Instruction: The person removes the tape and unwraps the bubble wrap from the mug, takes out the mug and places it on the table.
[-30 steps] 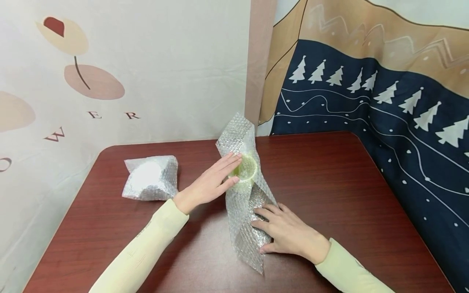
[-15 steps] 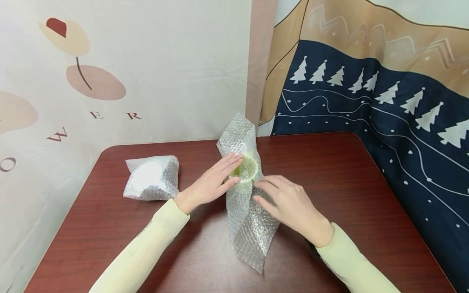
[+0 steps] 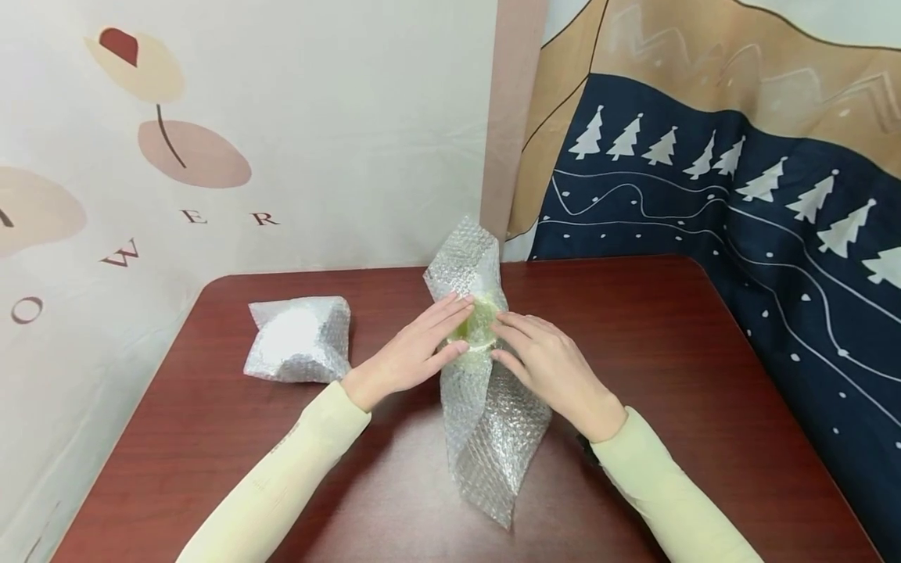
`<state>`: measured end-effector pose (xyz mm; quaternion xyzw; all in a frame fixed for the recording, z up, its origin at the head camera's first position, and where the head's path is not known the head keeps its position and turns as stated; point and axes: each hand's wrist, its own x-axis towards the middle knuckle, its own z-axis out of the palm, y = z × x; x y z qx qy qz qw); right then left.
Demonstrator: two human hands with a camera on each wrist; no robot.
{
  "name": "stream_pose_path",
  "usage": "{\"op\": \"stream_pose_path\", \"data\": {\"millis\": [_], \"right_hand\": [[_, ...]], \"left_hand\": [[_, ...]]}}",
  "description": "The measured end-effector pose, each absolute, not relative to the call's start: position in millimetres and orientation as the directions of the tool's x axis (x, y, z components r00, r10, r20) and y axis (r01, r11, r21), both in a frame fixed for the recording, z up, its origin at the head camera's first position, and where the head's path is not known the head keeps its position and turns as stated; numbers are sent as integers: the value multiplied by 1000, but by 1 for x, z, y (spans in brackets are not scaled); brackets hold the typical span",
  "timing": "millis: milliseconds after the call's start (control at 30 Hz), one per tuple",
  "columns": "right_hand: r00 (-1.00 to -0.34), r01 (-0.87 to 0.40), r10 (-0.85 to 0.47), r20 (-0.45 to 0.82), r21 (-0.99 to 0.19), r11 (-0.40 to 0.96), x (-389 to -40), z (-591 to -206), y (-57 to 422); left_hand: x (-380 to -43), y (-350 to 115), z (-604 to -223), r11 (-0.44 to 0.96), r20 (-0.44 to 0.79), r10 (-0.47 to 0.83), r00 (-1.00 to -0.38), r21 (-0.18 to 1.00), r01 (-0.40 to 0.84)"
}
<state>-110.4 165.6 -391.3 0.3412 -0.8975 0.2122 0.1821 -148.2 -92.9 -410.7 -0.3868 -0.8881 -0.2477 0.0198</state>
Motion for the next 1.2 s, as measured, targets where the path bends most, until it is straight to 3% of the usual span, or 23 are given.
{"op": "stream_pose_path", "data": {"millis": [367, 733, 1200], "right_hand": [[-674, -712, -552, 491, -235, 661, -113, -391, 164], [-644, -732, -560, 521, -207, 649, -116, -389, 163], [-656, -723, -520, 546, -259, 640, -116, -395, 163]], "left_hand": [[-149, -92, -408, 583, 216, 675, -706, 431, 689], [-141, -90, -410, 635, 332, 586, -739, 378, 673], [-135, -92, -408, 666, 257, 554, -792, 434, 607]]}}
